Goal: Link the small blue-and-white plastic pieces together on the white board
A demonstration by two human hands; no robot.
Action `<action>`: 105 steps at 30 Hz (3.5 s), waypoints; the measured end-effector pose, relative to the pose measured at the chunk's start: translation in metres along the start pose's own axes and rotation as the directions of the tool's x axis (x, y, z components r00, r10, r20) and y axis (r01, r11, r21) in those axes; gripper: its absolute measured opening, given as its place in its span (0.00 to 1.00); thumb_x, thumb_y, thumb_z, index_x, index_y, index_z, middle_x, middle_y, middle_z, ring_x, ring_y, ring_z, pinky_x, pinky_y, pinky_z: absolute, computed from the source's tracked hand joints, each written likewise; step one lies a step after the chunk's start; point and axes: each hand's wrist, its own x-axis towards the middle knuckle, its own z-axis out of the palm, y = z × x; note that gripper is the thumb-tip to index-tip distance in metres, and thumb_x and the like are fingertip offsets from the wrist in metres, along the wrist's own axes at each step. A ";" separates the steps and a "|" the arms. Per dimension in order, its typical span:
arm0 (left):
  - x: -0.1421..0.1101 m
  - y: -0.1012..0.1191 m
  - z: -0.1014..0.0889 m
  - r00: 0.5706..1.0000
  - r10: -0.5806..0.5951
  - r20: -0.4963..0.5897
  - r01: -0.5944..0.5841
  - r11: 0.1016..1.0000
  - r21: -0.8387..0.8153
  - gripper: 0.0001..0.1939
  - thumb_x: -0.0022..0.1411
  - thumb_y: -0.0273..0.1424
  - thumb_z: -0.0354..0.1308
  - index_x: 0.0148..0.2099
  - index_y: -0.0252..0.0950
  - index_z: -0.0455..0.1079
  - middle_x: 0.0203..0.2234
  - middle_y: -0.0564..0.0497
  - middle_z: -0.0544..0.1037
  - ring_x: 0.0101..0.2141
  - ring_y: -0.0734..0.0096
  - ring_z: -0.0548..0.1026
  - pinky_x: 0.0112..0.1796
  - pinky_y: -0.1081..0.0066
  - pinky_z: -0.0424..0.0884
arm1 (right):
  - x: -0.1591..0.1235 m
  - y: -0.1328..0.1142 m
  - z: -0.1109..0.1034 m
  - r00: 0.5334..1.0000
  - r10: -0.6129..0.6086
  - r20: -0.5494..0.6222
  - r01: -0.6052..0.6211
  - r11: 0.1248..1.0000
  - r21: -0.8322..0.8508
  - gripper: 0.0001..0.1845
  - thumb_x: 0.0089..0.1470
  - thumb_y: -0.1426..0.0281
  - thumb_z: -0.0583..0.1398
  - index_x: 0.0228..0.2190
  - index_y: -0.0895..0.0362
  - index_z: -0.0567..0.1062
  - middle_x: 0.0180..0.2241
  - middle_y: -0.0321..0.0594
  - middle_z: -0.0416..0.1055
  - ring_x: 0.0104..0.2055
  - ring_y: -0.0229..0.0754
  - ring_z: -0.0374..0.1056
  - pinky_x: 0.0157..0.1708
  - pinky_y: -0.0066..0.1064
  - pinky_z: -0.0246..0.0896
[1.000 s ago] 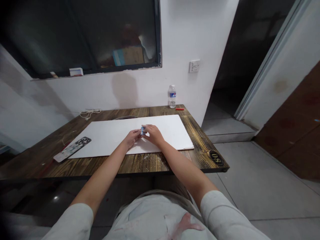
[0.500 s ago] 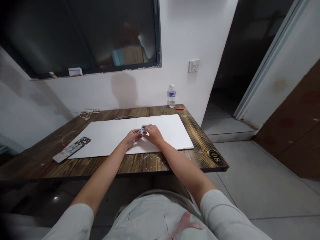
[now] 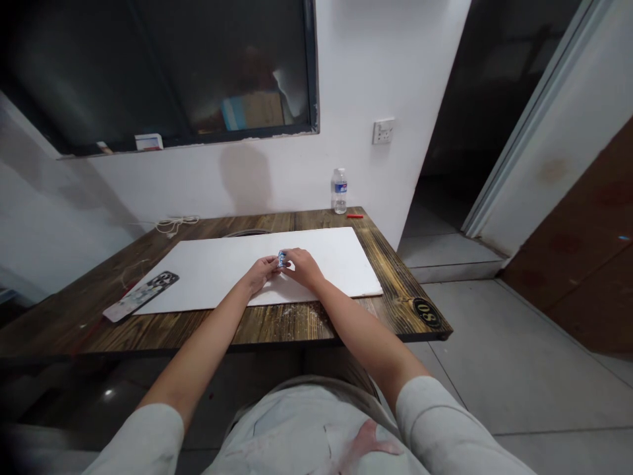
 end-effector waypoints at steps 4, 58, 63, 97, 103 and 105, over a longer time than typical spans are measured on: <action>0.000 0.000 0.000 1.000 0.001 0.001 -0.001 1.000 -0.008 0.29 0.43 0.49 0.73 0.41 0.32 0.78 0.36 0.41 0.82 0.32 0.69 0.74 0.36 0.71 0.64 | 0.000 0.001 0.001 1.000 -0.012 0.013 0.012 1.000 -0.010 0.07 0.54 0.68 0.65 0.34 0.53 0.72 0.48 0.48 0.75 0.47 0.50 0.70 0.46 0.43 0.64; 0.000 -0.001 0.002 0.999 -0.032 -0.017 0.031 0.998 -0.059 0.24 0.44 0.42 0.74 0.39 0.33 0.75 0.33 0.43 0.82 0.35 0.66 0.79 0.39 0.70 0.68 | 0.002 -0.001 0.000 0.992 0.005 0.125 0.006 0.996 -0.092 0.07 0.52 0.69 0.67 0.32 0.54 0.72 0.49 0.46 0.75 0.46 0.50 0.68 0.45 0.42 0.62; -0.003 0.002 0.004 0.999 -0.044 -0.030 0.043 0.998 -0.052 0.23 0.43 0.41 0.74 0.38 0.33 0.75 0.32 0.43 0.82 0.37 0.64 0.79 0.40 0.68 0.68 | 0.002 0.000 0.000 0.993 0.015 0.117 -0.005 0.996 -0.085 0.08 0.51 0.69 0.68 0.31 0.54 0.73 0.47 0.47 0.76 0.46 0.50 0.69 0.44 0.42 0.62; 0.000 -0.004 0.005 0.972 0.039 -0.233 -0.041 0.999 -0.003 0.21 0.36 0.38 0.76 0.32 0.32 0.75 0.22 0.50 0.77 0.25 0.71 0.71 0.30 0.70 0.61 | -0.002 0.000 0.011 0.912 0.408 0.048 -0.398 0.848 0.349 0.21 0.51 0.53 0.64 0.42 0.53 0.72 0.31 0.37 0.76 0.30 0.42 0.69 0.33 0.34 0.64; -0.001 -0.003 0.004 0.971 0.032 -0.238 -0.030 0.999 0.012 0.22 0.34 0.37 0.76 0.31 0.33 0.74 0.22 0.51 0.76 0.25 0.72 0.71 0.29 0.70 0.61 | -0.003 0.006 0.019 0.824 0.545 0.157 -0.543 0.678 0.496 0.21 0.43 0.51 0.67 0.28 0.56 0.74 0.25 0.35 0.73 0.27 0.39 0.66 0.30 0.30 0.60; -0.002 -0.001 0.004 0.972 0.035 -0.233 -0.032 0.999 0.018 0.21 0.35 0.37 0.76 0.31 0.33 0.75 0.22 0.51 0.76 0.25 0.72 0.71 0.30 0.70 0.62 | -0.003 0.005 0.020 0.798 0.568 0.200 -0.570 0.604 0.557 0.21 0.41 0.51 0.68 0.25 0.56 0.74 0.23 0.35 0.72 0.26 0.38 0.65 0.28 0.30 0.59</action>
